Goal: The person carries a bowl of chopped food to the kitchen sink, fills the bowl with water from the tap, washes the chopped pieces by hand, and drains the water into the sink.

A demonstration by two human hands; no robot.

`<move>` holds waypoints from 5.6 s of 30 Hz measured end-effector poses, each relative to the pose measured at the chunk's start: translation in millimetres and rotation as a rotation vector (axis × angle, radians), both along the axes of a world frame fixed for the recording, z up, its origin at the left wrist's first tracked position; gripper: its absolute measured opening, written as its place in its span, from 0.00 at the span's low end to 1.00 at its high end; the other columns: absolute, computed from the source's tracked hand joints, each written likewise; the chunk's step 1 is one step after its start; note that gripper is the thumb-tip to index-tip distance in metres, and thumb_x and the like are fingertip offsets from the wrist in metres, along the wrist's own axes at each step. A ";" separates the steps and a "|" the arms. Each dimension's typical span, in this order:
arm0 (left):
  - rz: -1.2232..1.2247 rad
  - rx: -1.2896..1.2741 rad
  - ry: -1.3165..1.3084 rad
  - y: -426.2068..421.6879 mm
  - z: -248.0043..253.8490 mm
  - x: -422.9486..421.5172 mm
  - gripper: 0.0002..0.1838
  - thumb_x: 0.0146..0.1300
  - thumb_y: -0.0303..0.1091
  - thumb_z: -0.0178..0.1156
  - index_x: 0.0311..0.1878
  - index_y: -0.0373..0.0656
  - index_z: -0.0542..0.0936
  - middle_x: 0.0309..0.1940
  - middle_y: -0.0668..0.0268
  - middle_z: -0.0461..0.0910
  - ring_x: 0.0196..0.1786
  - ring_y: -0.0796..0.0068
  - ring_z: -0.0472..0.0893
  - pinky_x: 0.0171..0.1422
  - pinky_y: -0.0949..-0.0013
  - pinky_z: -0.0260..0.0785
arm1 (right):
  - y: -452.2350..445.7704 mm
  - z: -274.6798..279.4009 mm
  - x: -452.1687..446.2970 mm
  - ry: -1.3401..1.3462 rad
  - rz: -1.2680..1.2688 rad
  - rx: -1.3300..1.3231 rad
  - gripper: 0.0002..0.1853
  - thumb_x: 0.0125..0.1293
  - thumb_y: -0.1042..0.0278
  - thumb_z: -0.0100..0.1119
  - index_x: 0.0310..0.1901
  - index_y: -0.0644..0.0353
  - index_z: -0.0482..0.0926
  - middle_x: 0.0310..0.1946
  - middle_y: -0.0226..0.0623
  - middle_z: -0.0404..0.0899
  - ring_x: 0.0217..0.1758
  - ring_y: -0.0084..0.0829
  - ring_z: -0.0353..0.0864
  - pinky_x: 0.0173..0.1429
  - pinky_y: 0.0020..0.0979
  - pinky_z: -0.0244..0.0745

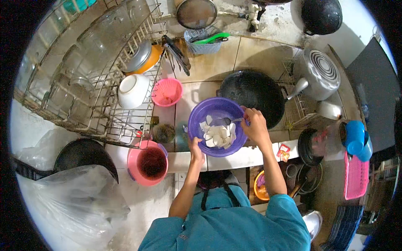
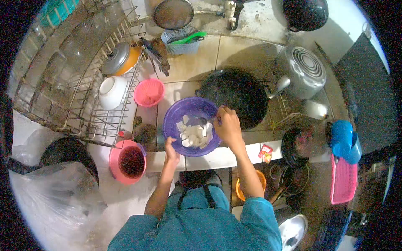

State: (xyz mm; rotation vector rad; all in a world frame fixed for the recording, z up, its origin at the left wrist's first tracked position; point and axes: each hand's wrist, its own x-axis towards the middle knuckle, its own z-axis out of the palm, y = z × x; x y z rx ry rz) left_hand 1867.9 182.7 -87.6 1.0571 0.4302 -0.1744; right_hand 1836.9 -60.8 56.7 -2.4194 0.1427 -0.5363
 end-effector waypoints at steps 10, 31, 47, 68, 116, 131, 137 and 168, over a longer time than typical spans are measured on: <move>-0.299 0.116 0.065 82.7 -37.3 -45.0 0.12 0.57 0.40 0.55 0.41 0.46 0.72 0.39 0.67 0.74 0.45 0.67 0.75 0.50 0.62 0.72 | 86.5 -45.2 -94.3 0.388 -0.253 0.082 0.09 0.54 0.72 0.63 0.34 0.67 0.77 0.26 0.55 0.80 0.34 0.52 0.83 0.39 0.46 0.77; -0.442 0.878 -0.113 84.9 -10.0 -53.0 0.17 0.59 0.41 0.54 0.33 0.33 0.81 0.30 0.62 0.80 0.36 0.69 0.76 0.43 0.61 0.67 | 86.9 -49.6 -165.3 0.453 -0.126 -0.286 0.15 0.56 0.74 0.54 0.47 0.62 0.70 0.25 0.49 0.81 0.29 0.51 0.83 0.31 0.48 0.77; -0.365 1.085 -0.339 80.4 -1.8 -57.6 0.13 0.58 0.27 0.54 0.43 0.32 0.81 0.34 0.51 0.83 0.37 0.57 0.82 0.46 0.58 0.71 | 102.4 -73.3 -168.1 0.418 0.099 -0.216 0.14 0.52 0.77 0.56 0.43 0.61 0.75 0.25 0.45 0.81 0.31 0.45 0.83 0.37 0.43 0.79; -0.356 1.012 -0.411 85.7 -15.1 -52.9 0.13 0.61 0.27 0.55 0.47 0.33 0.81 0.36 0.60 0.83 0.39 0.68 0.80 0.48 0.64 0.71 | 108.9 -85.1 -129.7 0.385 0.035 -0.110 0.18 0.50 0.79 0.56 0.46 0.63 0.76 0.28 0.49 0.80 0.33 0.49 0.83 0.37 0.46 0.78; -1.115 1.644 -0.816 9.1 38.0 -23.5 0.18 0.56 0.28 0.63 0.51 0.42 0.79 0.50 0.49 0.79 0.45 0.44 0.81 0.50 0.49 0.74 | 50.3 -78.5 -147.4 0.317 -0.140 0.178 0.06 0.59 0.73 0.55 0.37 0.66 0.73 0.22 0.55 0.79 0.27 0.56 0.81 0.32 0.51 0.76; -0.923 1.298 -0.661 1.2 19.7 -34.9 0.16 0.52 0.22 0.69 0.46 0.36 0.81 0.40 0.52 0.80 0.39 0.57 0.84 0.42 0.61 0.77 | 25.3 -92.0 -150.7 0.229 -0.081 0.297 0.07 0.68 0.69 0.54 0.35 0.63 0.73 0.21 0.54 0.78 0.28 0.58 0.79 0.32 0.52 0.73; -0.942 1.357 -0.710 6.1 12.8 -36.7 0.15 0.51 0.23 0.70 0.43 0.35 0.81 0.36 0.53 0.80 0.35 0.58 0.84 0.39 0.60 0.76 | 42.5 -93.1 -157.5 0.211 -0.153 0.301 0.06 0.68 0.69 0.54 0.37 0.63 0.74 0.21 0.55 0.78 0.27 0.58 0.79 0.32 0.52 0.73; -1.009 1.072 -0.589 26.6 -2.6 -10.4 0.19 0.54 0.13 0.61 0.50 0.37 0.79 0.41 0.61 0.83 0.43 0.73 0.83 0.45 0.70 0.75 | 65.0 -78.2 -170.6 0.256 -0.244 0.331 0.07 0.69 0.70 0.53 0.35 0.64 0.75 0.22 0.58 0.77 0.28 0.60 0.78 0.32 0.53 0.71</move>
